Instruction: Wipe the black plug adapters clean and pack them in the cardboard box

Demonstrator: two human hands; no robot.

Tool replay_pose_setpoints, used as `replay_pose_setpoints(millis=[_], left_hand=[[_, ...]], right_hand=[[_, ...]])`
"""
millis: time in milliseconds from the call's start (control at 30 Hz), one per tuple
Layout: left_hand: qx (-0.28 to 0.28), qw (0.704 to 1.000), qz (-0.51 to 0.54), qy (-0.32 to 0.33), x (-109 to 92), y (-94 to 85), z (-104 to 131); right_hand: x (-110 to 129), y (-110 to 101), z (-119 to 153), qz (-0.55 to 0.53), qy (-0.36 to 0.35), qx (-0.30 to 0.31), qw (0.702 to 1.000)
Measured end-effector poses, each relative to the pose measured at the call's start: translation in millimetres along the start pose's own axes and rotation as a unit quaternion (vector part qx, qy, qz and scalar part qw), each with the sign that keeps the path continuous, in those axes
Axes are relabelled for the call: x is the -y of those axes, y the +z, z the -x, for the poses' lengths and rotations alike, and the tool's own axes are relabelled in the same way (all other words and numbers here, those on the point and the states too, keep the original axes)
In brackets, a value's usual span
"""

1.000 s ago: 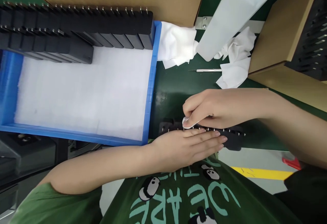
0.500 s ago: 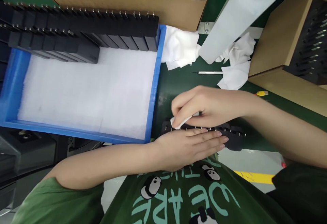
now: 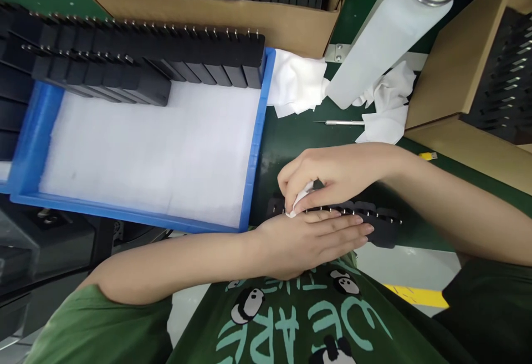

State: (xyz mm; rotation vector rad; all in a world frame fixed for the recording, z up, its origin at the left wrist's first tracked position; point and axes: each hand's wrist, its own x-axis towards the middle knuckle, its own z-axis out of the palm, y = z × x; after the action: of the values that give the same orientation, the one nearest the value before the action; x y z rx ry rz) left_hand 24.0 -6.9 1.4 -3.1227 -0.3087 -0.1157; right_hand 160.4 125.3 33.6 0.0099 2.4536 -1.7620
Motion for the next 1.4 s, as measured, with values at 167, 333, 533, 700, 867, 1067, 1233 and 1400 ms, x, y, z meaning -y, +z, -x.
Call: replay_pose_setpoints(millis=[167, 333, 533, 700, 867, 1067, 1233, 1400], left_hand=[[0.01, 1.0, 0.003, -0.006, 0.6, -2.0, 0.5], [0.015, 1.0, 0.021, 0.001, 1.6, -0.7, 2.0], [0.028, 0.998, 0.061, 0.004, 2.9, -0.8, 1.3], [0.033, 0.995, 0.09, 0.005, 3.1, -1.7, 1.0], [0.04, 0.995, 0.087, 0.003, 2.2, -1.8, 1.0], [0.047, 0.993, 0.106, 0.002, 1.7, -0.3, 0.4], [0.04, 0.992, 0.117, -0.011, 2.3, 1.6, 3.3], [-0.019, 0.996, 0.077, -0.026, -8.5, -9.9, -5.3]], right_hand=[[5.8, -10.1, -7.7, 0.085, 0.027, 0.039, 0.995], [4.1, -5.2, -8.9, 0.113, -0.021, -0.079, 0.99], [-10.4, 8.3, 1.7, 0.044, -0.05, -0.053, 0.996], [-12.8, 14.8, 43.3, 0.027, -0.033, -0.095, 0.995], [-9.4, 27.2, 72.6, 0.032, -0.014, -0.143, 0.989], [-2.6, 34.3, 94.3, 0.054, 0.035, -0.154, 0.986], [9.5, 30.8, 128.4, 0.035, 0.074, -0.177, 0.981], [21.6, 43.8, 139.6, 0.085, 0.04, -0.466, 0.88]])
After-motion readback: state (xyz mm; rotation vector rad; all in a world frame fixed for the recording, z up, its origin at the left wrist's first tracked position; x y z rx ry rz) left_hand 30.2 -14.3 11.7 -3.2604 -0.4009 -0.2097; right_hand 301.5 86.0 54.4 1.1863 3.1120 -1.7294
